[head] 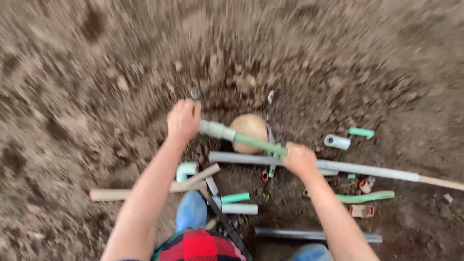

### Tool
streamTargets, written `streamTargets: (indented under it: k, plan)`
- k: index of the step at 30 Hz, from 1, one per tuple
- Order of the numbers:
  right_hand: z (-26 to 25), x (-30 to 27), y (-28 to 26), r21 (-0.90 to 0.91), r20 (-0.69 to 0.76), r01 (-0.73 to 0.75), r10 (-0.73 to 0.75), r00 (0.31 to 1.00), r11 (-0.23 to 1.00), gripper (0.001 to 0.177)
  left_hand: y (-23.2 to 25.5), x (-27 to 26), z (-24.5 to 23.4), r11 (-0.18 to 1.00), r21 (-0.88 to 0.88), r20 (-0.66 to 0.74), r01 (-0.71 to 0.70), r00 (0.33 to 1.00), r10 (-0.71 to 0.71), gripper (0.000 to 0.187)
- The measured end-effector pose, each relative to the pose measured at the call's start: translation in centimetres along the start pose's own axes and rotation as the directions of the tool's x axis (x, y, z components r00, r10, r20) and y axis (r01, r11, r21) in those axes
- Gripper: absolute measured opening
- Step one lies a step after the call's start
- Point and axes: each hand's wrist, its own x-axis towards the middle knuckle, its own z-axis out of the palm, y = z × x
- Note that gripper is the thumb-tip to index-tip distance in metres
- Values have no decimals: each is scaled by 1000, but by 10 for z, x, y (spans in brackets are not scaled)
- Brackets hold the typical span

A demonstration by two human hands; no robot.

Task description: The person assembles a pipe structure on the ground using various PVC pipes and fittings. They connect green and white pipes with elbows and couplings, using a rock as a makeshift anvil to tap pieces together.

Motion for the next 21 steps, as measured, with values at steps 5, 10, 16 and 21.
streamTargets:
  k: [5,10,16,21]
  plan:
    - [-46,-106,-29,222,196,-243,201,960,944,35,32,-33,-79,993,-51,-91,109,989,-114,19]
    - [-9,-165,-12,529,317,-456,332,888,715,53,16,-83,-82,864,-345,330,367,909,-255,31]
    - [-61,-199,-59,934,236,-284,223,946,218,29,69,-91,-161,944,-161,774,288,630,-61,49]
    - [-110,-223,-83,994,99,-104,225,969,12,25,99,-69,-241,996,-90,626,30,779,33,36]
